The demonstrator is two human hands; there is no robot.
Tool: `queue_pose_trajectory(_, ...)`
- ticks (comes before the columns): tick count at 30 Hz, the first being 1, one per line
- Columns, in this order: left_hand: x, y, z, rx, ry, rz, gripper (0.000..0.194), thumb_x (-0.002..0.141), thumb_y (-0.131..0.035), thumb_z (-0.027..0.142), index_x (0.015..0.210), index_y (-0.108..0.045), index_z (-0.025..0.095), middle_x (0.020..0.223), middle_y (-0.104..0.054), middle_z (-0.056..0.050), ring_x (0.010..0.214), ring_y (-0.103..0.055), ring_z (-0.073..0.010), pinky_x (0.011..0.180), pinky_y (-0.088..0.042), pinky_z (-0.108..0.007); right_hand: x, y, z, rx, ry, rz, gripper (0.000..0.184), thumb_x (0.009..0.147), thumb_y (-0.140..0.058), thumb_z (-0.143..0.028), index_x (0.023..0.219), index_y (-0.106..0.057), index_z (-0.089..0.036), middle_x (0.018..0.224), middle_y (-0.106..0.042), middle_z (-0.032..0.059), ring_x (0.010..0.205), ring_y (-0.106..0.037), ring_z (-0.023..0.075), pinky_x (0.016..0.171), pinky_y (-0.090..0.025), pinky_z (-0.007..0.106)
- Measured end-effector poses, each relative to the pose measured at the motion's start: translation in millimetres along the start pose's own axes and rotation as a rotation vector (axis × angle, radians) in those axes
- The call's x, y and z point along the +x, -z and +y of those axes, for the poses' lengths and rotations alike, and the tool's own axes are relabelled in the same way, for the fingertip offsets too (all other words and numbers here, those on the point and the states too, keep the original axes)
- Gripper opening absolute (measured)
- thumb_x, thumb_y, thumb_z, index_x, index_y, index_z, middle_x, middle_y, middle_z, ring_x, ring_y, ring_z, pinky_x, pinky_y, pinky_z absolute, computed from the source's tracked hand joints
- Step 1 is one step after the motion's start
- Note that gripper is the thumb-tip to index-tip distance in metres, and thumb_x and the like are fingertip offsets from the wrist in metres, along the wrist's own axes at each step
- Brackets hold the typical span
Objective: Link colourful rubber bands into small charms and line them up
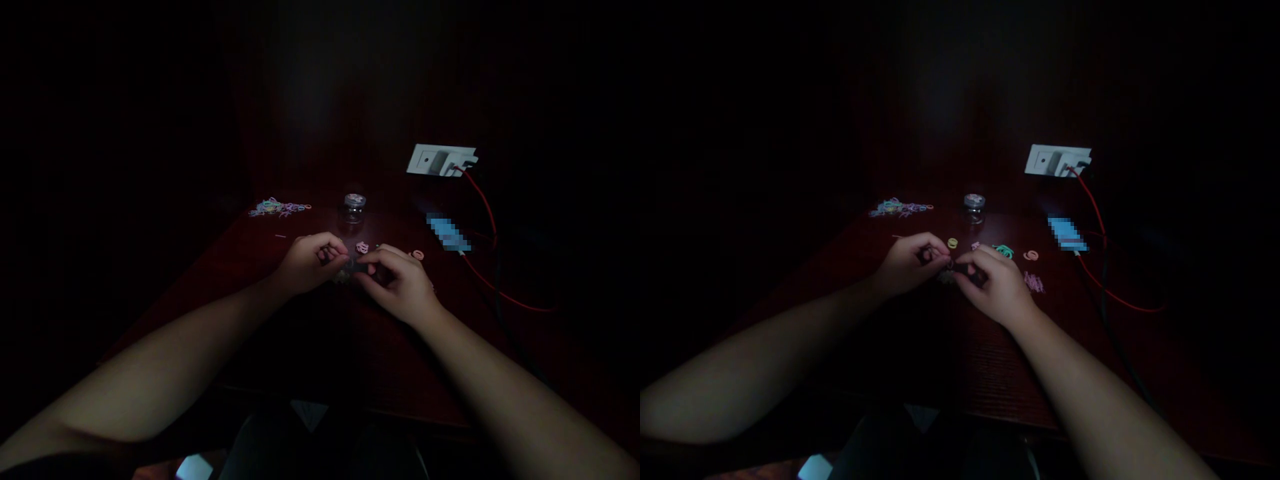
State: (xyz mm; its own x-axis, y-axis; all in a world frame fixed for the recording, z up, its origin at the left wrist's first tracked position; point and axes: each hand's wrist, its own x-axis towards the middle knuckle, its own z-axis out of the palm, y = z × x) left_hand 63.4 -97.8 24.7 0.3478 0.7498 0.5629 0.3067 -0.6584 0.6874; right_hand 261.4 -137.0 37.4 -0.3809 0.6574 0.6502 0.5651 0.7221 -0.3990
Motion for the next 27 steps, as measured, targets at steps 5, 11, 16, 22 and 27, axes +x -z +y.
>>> queue_pose_trajectory(5,-1.1,-5.0,-2.4,-0.034,0.004,-0.020,0.016,0.080,-0.064,0.030,0.086,-0.065,0.015,0.074,-0.067,-0.001,0.061,-0.058,-0.0076,0.054,-0.047,-0.018,1.0,-2.7,1.2,-0.023,-0.014,0.024,0.009,0.084,-0.060,-0.026,0.090,-0.064,-0.021,0.075,-0.057,0.0032,0.069,-0.054,0.0155,0.062,-0.043,0.029)
queue_pose_trajectory(11,-0.1,-6.1,-2.7,-0.059,0.045,-0.007,0.016,0.080,-0.064,0.029,0.086,-0.065,0.015,0.073,-0.068,-0.002,0.061,-0.060,-0.0084,0.053,-0.048,-0.018,1.7,-5.1,7.7,-0.013,-0.009,-0.015,0.013,0.079,-0.065,-0.026,0.091,-0.064,-0.021,0.078,-0.058,0.0033,0.072,-0.054,0.0161,0.064,-0.044,0.028)
queue_pose_trajectory(16,1.3,-7.8,-4.1,-0.052,0.065,0.021,0.014,0.079,-0.065,0.028,0.085,-0.065,0.015,0.072,-0.068,-0.002,0.060,-0.061,-0.0082,0.051,-0.047,-0.018,2.3,-4.9,11.6,-0.009,0.003,-0.003,0.007,0.085,-0.058,-0.024,0.083,-0.064,-0.019,0.075,-0.056,0.0028,0.069,-0.053,0.0144,0.063,-0.042,0.027)
queue_pose_trajectory(22,1.7,-9.6,-5.8,-0.043,0.071,0.050,0.014,0.078,-0.066,0.028,0.084,-0.065,0.015,0.071,-0.068,-0.001,0.059,-0.060,-0.0077,0.051,-0.048,-0.017,2.4,-3.5,10.1,-0.005,0.022,-0.020,0.015,0.079,-0.064,-0.022,0.093,-0.063,-0.020,0.076,-0.055,0.0017,0.068,-0.052,0.0143,0.062,-0.041,0.027)
queue_pose_trajectory(27,1.8,-10.0,-4.5,-0.040,0.078,0.044,0.014,0.078,-0.066,0.027,0.084,-0.066,0.015,0.071,-0.067,-0.002,0.060,-0.061,-0.0080,0.052,-0.048,-0.017,3.5,-5.6,12.9,-0.003,0.017,-0.037,0.007,0.085,-0.057,-0.021,0.084,-0.063,-0.020,0.074,-0.055,0.0024,0.069,-0.053,0.0145,0.063,-0.041,0.027)
